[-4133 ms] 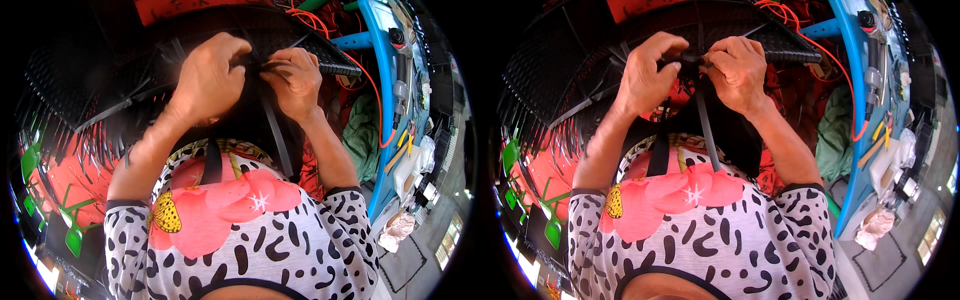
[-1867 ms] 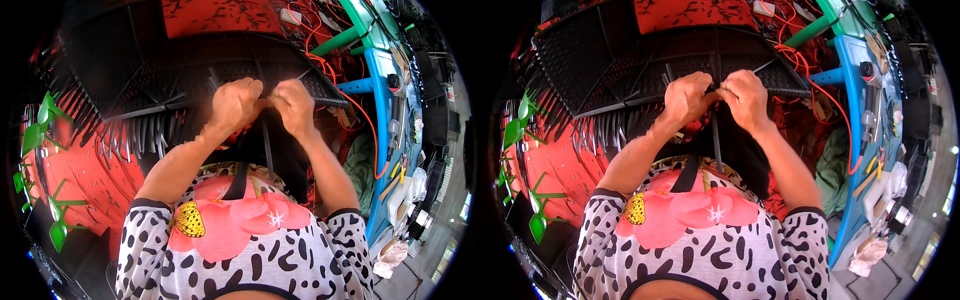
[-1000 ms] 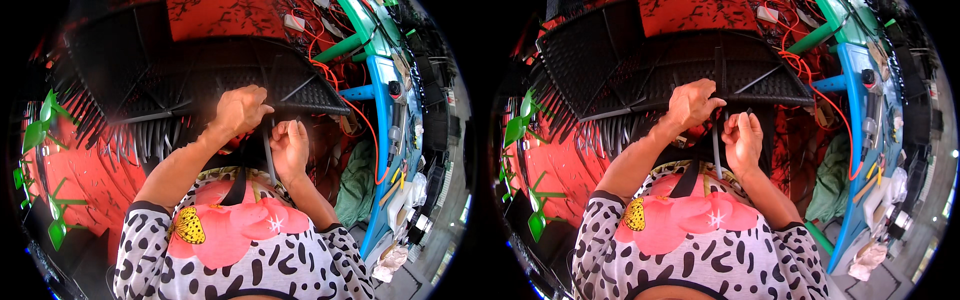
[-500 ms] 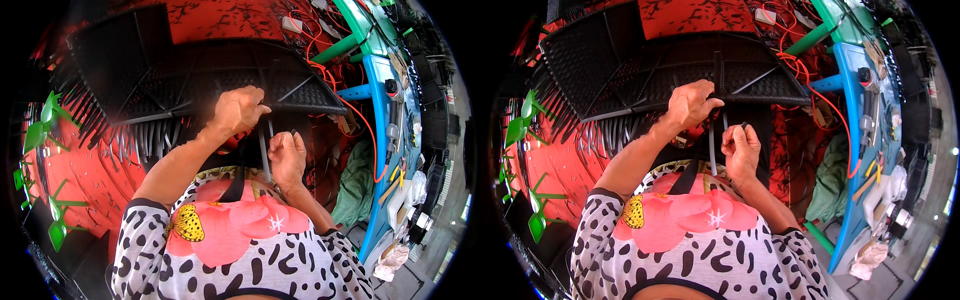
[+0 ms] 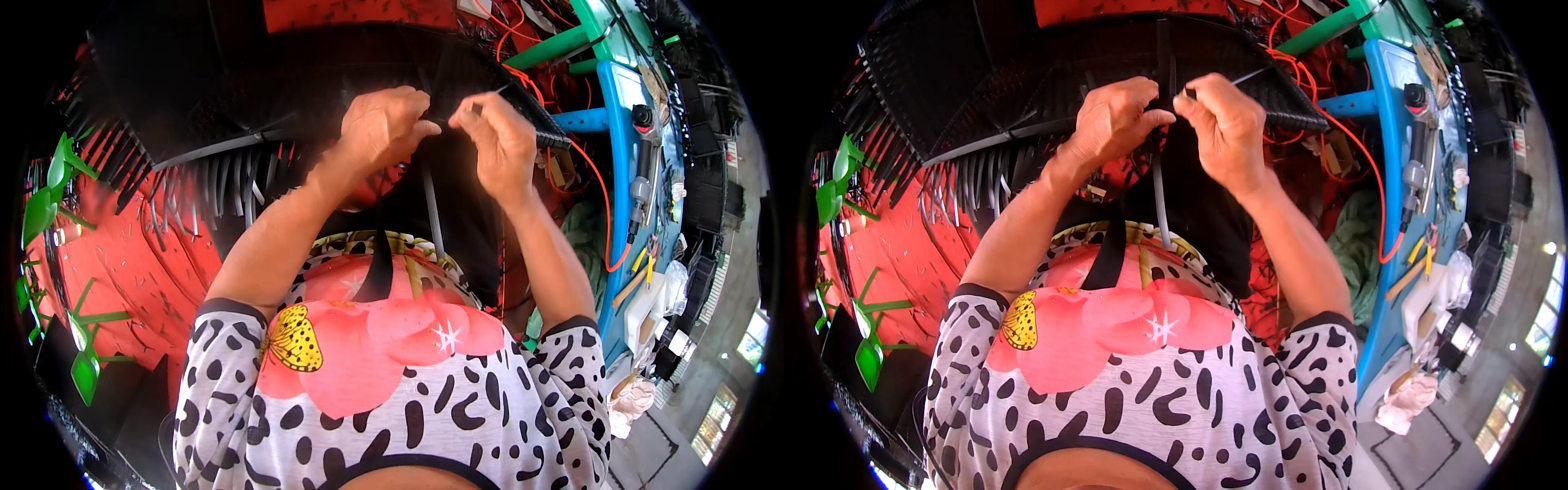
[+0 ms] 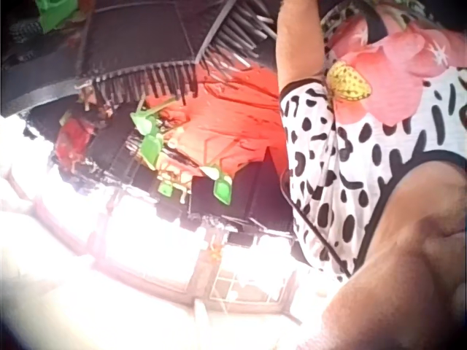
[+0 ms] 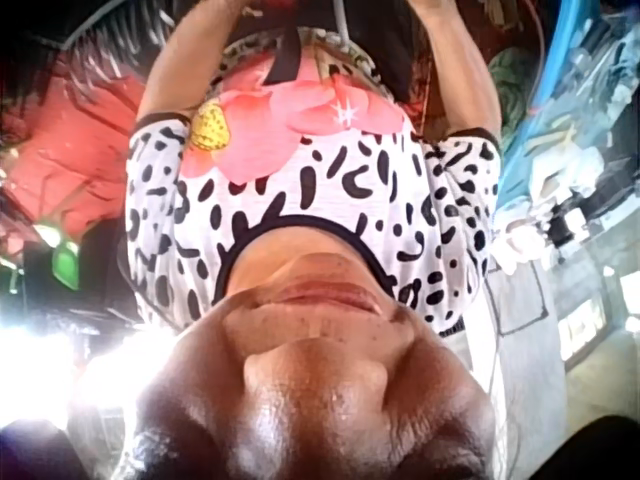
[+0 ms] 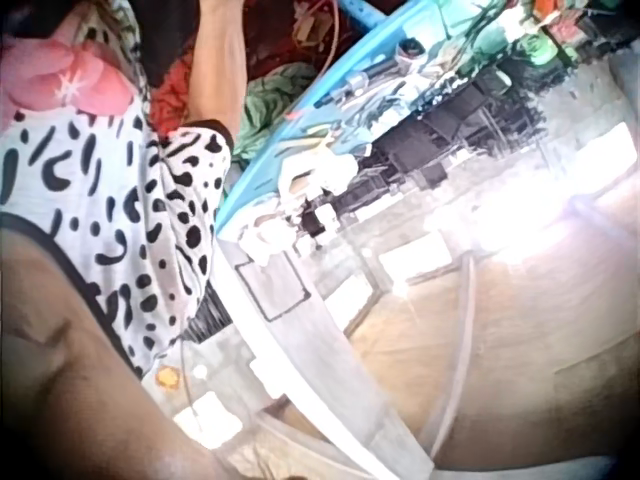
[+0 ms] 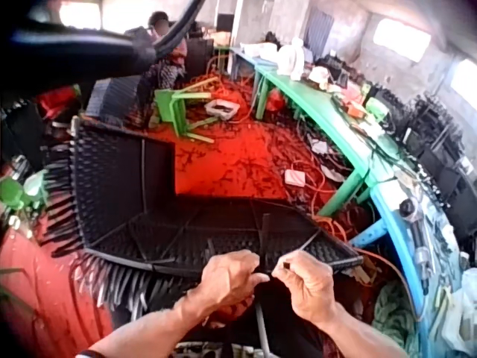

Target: The person weaves black synthetic strips into a furniture frame, trimming the excess with pliers and securing the pieces with a pneumatic nail gun.

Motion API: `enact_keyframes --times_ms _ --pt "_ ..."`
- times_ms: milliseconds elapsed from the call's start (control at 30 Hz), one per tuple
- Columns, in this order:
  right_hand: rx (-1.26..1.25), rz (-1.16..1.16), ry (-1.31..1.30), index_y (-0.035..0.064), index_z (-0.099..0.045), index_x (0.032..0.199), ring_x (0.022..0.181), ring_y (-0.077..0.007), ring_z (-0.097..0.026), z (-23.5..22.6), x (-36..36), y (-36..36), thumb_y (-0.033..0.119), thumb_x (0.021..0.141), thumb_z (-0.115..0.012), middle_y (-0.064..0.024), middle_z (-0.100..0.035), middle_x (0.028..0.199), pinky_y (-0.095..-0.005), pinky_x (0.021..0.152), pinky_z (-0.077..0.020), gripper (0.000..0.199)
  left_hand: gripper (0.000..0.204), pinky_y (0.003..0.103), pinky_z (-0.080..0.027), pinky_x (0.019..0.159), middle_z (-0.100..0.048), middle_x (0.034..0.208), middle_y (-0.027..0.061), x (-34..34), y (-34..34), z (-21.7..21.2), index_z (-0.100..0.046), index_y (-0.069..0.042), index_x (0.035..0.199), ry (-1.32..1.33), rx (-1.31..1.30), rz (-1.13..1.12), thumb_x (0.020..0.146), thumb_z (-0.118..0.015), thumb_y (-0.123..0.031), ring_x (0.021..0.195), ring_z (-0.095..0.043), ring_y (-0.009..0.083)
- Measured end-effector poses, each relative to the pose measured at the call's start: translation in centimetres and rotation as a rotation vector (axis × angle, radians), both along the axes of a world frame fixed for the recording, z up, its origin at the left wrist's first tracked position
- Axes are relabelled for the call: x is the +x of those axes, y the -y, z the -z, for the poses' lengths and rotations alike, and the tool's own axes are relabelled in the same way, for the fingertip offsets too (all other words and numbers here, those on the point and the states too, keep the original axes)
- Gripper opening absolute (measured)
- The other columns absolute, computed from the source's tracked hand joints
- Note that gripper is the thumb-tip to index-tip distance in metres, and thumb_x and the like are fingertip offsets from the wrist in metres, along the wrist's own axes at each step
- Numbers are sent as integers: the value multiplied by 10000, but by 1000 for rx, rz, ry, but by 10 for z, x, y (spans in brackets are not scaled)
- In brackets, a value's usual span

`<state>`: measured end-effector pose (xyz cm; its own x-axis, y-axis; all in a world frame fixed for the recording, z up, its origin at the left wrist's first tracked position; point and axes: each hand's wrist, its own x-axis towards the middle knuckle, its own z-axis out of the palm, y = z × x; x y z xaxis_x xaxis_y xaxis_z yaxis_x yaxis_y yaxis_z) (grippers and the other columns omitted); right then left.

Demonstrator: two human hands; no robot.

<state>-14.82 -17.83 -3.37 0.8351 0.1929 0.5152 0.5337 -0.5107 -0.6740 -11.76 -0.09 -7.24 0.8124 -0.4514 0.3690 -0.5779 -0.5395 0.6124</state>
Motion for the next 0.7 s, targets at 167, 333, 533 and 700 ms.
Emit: enact_keyframes --times_ms 167,333,533,700 --pt "-59 -87 38 1 -484 739 548 -271 -438 0 37 2 61 825 -712 -116 -432 655 -334 505 -378 251 321 421 -485 640 -589 787 118 0 -1 0 -587 -21 819 -7 33 12 741 -769 -274 763 -604 366" --pt "-121 -116 57 4 -423 701 541 -306 -384 2 61 -1 67 815 -729 -126 -396 635 -362 499 -369 333 340 412 -494 646 -608 805 102 -3 3 -2 -609 -31 833 -35 66 -29 741 -766 -319 761 -617 343" --pt "-115 -76 -62 -2 -409 665 539 -335 -407 18 74 -6 186 845 -714 -148 -417 592 -406 507 -366 401 332 398 -496 632 -626 823 85 -4 1 -1 -631 -47 846 10 97 -57 741 -766 -331 755 -628 326" --pt "-156 -15 -139 6 -453 640 563 -360 -468 29 78 -12 268 848 -688 -165 -470 589 -425 529 -386 409 313 388 -498 625 -642 826 89 -5 4 -3 -647 -49 841 -21 84 -84 735 -777 -313 750 -636 319"
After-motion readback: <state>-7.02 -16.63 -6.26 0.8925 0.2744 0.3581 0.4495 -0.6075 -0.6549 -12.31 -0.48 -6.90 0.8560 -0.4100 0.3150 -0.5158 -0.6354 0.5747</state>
